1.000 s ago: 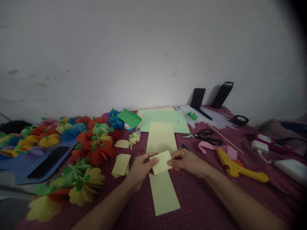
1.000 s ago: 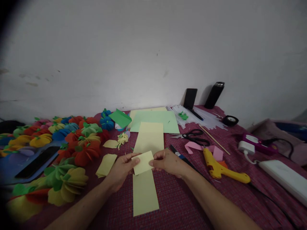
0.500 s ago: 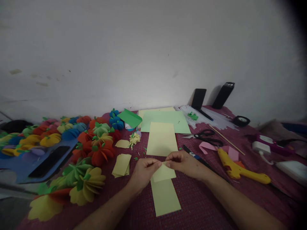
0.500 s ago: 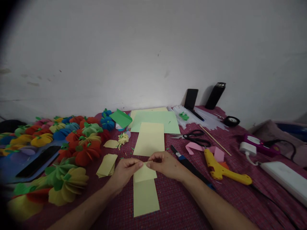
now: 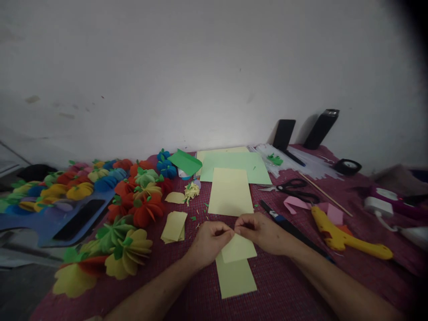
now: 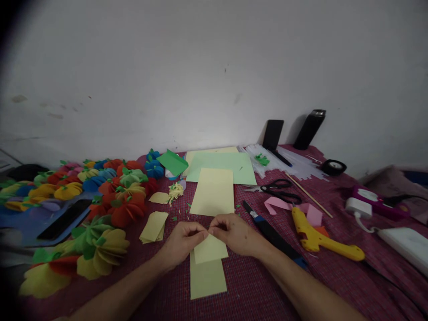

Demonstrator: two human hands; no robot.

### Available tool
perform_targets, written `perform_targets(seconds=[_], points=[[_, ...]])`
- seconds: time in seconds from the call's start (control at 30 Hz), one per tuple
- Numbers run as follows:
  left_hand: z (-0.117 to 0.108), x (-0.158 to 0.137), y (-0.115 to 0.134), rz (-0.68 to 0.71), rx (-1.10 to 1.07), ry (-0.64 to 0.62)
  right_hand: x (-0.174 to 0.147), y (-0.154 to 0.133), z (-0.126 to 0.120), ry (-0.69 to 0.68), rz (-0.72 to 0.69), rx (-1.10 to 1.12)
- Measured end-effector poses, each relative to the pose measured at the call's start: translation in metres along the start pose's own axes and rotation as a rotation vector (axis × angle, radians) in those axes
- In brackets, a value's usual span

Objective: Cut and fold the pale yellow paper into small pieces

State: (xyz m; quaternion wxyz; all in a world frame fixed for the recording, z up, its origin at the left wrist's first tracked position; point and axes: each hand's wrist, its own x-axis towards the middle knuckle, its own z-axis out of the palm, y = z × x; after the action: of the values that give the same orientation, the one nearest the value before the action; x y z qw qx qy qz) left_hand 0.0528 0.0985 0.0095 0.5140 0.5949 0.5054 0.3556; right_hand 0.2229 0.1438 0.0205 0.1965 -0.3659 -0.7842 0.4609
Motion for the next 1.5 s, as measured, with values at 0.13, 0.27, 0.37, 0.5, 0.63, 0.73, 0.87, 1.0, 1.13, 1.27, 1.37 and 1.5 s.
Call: perform_targets(seconds=[0.13,0.27,0.37,0.5,0.63,0.73,0.87,1.0,1.13,1.27,1.37,1.5], points=[[-0.004,0.0,0.001,0.032,0.062,0.035,-0.002,-0.004,-0.009,-0.001,-0.004,-0.016],[-0.015,0.001,0.008,0.047,0.036,0.044,-0.003,-0.005,-0.022,0.014,0.005,-0.003],[-0.023,0.002,0.014,0.009,-0.06,0.103,-0.003,-0.002,-0.029,0.083,0.016,-0.002],[-0.02,0.003,0.015,-0.006,-0.132,0.142,-0.001,-0.001,-0.025,0.094,0.026,-0.002],[-0.006,0.001,0.007,0.004,-0.042,0.022,0.001,-0.002,-0.01,0.05,0.019,0.022],[-0.005,0.001,0.004,0.017,0.019,0.021,0.0,-0.002,-0.009,0.024,0.003,0.052],[-0.02,0.001,0.01,0.047,0.048,0.026,-0.002,0.002,-0.026,0.009,0.006,0.041],[-0.034,0.0,0.016,0.066,0.116,0.041,-0.002,0.006,-0.041,0.06,0.021,0.017],[-0.028,-0.003,0.016,0.074,0.185,-0.019,0.0,0.0,-0.027,0.116,-0.002,0.077],[-0.014,-0.003,0.012,0.099,0.209,-0.041,0.0,-0.004,-0.002,0.024,-0.016,0.104],[-0.01,-0.002,0.009,0.088,0.183,-0.045,0.0,0.0,0.006,0.004,-0.009,0.057],[-0.009,-0.001,0.008,0.056,0.131,-0.075,0.0,0.002,0.003,-0.004,-0.018,0.026]])
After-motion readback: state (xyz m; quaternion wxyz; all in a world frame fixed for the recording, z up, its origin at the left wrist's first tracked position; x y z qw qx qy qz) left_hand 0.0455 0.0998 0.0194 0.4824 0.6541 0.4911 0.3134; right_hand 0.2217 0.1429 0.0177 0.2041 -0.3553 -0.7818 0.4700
